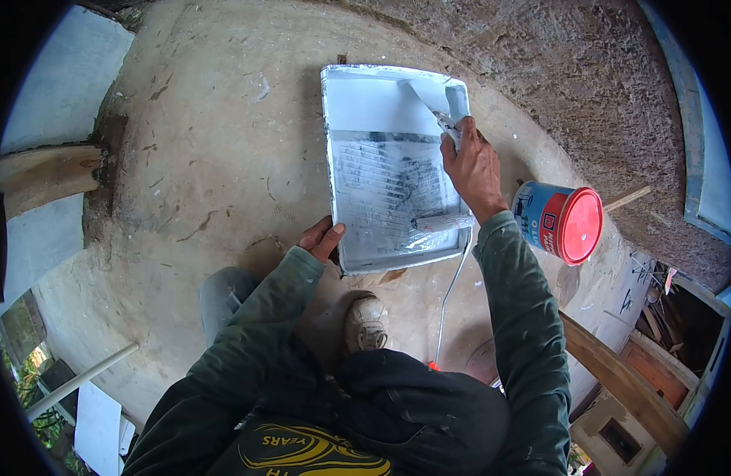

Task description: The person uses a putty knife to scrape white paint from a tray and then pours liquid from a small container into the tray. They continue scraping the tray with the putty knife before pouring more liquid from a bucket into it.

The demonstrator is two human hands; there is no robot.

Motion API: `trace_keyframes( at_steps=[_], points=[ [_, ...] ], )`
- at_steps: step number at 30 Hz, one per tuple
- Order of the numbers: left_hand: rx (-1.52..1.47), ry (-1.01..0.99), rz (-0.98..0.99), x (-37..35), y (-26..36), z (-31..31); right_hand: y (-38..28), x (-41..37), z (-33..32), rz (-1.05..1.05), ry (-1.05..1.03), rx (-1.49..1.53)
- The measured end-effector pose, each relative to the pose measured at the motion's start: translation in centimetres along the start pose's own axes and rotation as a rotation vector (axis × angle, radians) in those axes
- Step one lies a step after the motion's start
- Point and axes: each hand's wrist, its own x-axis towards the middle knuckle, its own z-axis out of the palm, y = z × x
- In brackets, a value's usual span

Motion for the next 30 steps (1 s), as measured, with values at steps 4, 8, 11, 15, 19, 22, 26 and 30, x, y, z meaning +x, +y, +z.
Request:
trace_keyframes(
  at_steps=[4,8,11,15,19,22,26,30],
  points=[
    [0.035,-0.008,-0.034,0.1,-0.3,-0.3,-0.9,-0.6,-1.9,-0.041,0.016,0.017],
    [0.039,-0.017,-0.029,0.2,-0.6,-0.4,-1.7,-1.7,-4.0,-0.102,0.022,0.032],
    [0.008,0.029,0.064,0.3,-0.9,0.1,-3.2,-2.8,-5.7,-0.104,-0.066,0.013],
    [-0.019,-0.018,-0.01,0.1,-0.2,-0.2,-4.0,-3.5,-5.3,-0.096,-0.146,0.053],
    [0.029,0.016,0.06,0.3,-0.8,0.1,-4.8,-3.3,-3.3,-0.05,-0.242,0.002],
    [0.035,0.015,0.066,0.1,-0.1,0.0,-4.8,-2.8,-0.9,-0.066,-0.175,-0.004],
    [0.031,0.032,0.064,0.1,-0.4,0.2,-4.8,-1.9,1.1,-0.037,-0.159,-0.1],
    [0.082,0.038,0.035,-0.1,0.3,0.2,-4.8,-0.3,2.2,-0.046,-0.15,-0.104]
  ],
)
